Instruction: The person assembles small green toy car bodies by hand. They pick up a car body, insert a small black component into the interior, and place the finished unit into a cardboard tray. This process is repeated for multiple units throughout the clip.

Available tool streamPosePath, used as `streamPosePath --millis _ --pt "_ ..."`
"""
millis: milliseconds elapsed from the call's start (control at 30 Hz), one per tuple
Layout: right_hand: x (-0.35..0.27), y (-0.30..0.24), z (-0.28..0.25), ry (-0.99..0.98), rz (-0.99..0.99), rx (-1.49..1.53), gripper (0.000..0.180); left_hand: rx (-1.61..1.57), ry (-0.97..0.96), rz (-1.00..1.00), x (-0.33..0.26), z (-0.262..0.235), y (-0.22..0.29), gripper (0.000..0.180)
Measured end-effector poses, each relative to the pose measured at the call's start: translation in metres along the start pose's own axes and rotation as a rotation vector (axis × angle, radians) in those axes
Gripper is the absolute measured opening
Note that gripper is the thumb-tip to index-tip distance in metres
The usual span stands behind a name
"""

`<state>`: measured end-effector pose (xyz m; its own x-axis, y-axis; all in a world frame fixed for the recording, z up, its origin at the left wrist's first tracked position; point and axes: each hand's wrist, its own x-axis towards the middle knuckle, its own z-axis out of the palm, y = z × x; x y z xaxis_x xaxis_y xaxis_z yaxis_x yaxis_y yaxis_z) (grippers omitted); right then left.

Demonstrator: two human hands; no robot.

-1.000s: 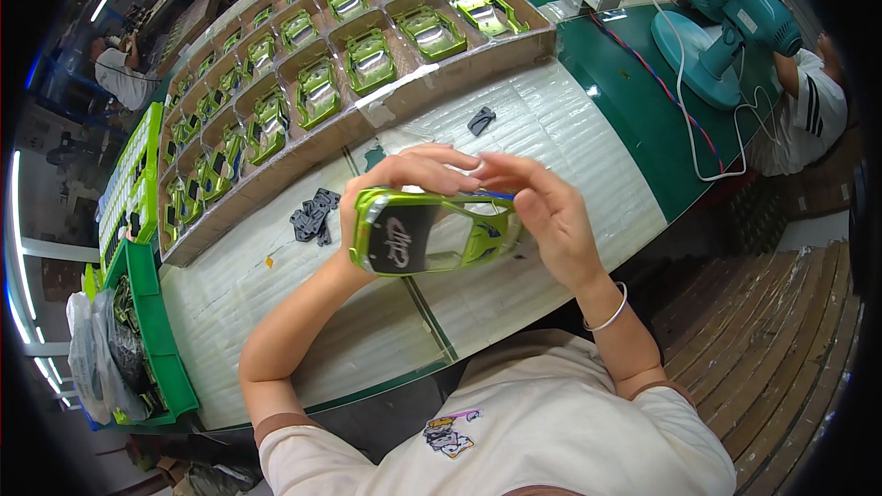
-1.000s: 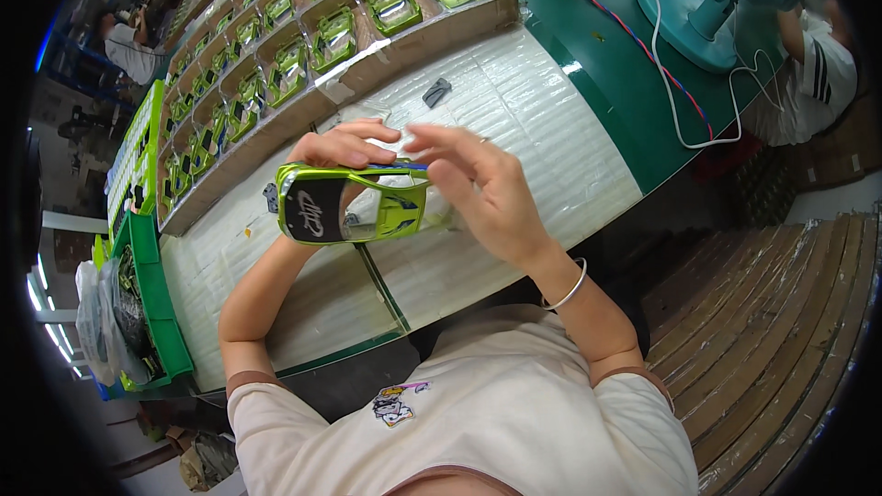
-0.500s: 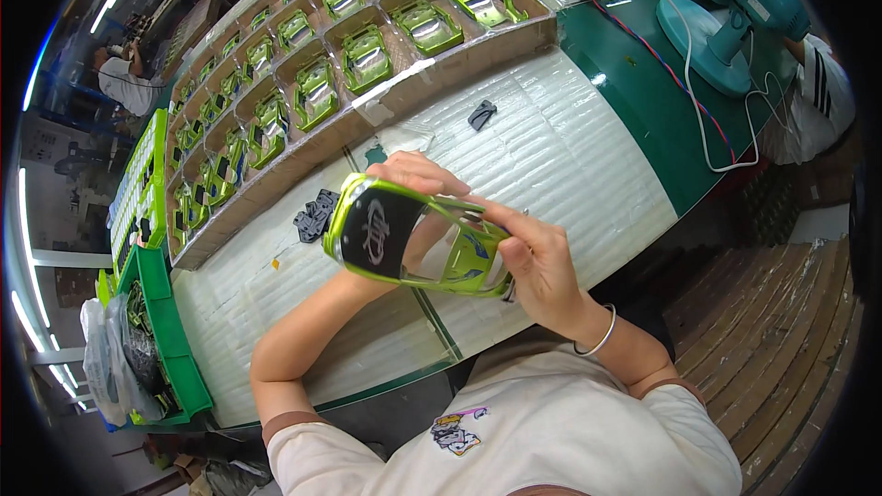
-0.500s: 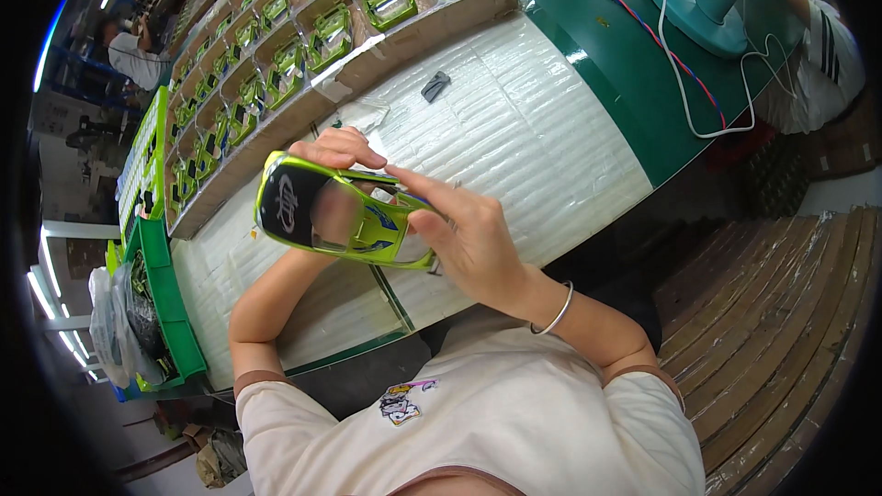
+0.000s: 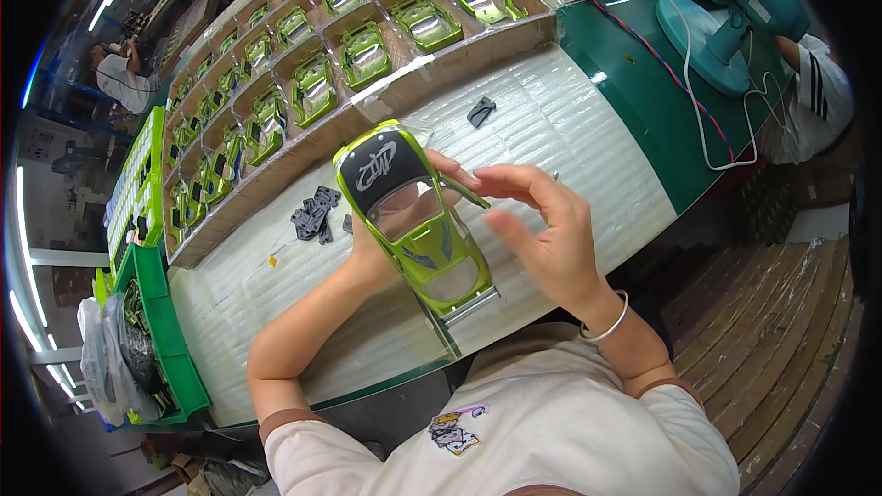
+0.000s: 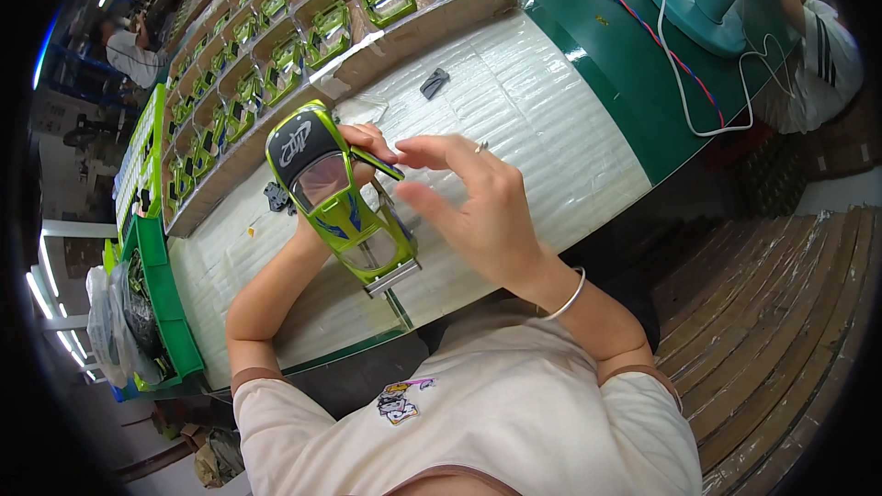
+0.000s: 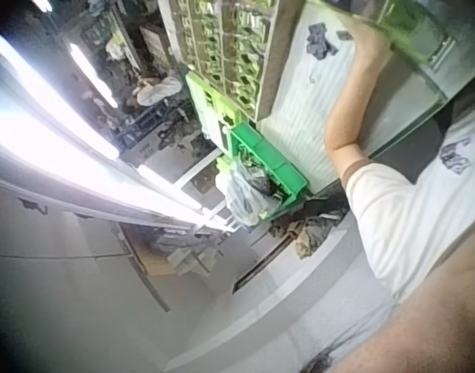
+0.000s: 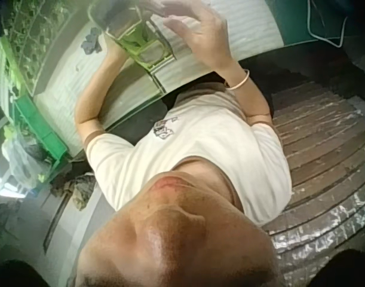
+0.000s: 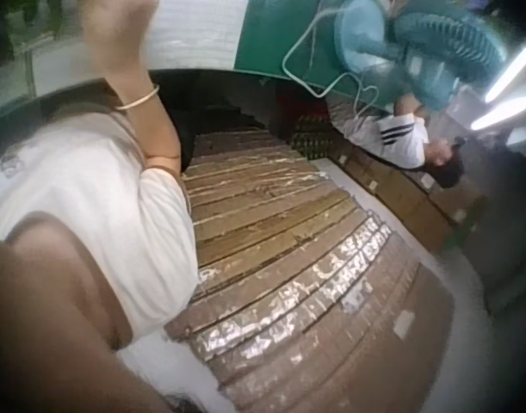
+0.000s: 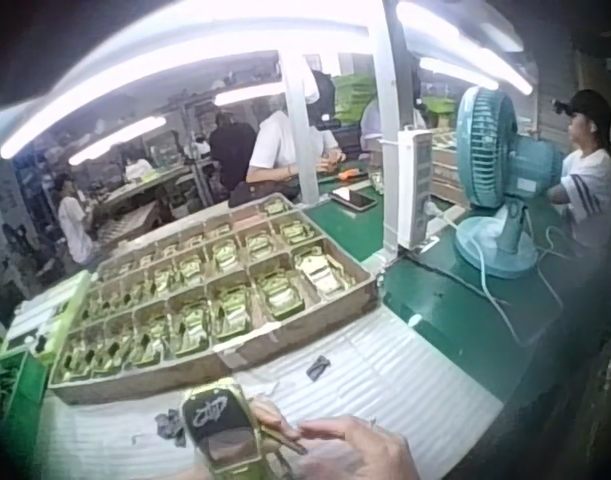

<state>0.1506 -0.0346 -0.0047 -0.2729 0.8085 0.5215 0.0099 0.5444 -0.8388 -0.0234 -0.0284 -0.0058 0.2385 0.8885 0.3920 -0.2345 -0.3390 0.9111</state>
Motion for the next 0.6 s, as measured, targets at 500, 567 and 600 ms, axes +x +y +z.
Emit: streamPosePath --millis 500,567,600 --pt "0.0012 -0.0074 0.002 0.143 -0.152 -0.018 0.018 0.159 -0.066 0.249 -0.0018 0.0075 -0.0047 0.016" --pt "0.0012 -0.0081 0.0025 0.141 -0.118 0.009 0.017 0.183 -0.059 0.264 -0.0016 0.0085 -0.0025 0.015" --pt "0.0003 -0.0076 0.0026 0.124 -0.088 0.02 0.017 0.193 -0.051 0.269 -0.002 0.0086 -0.0019 0.015"
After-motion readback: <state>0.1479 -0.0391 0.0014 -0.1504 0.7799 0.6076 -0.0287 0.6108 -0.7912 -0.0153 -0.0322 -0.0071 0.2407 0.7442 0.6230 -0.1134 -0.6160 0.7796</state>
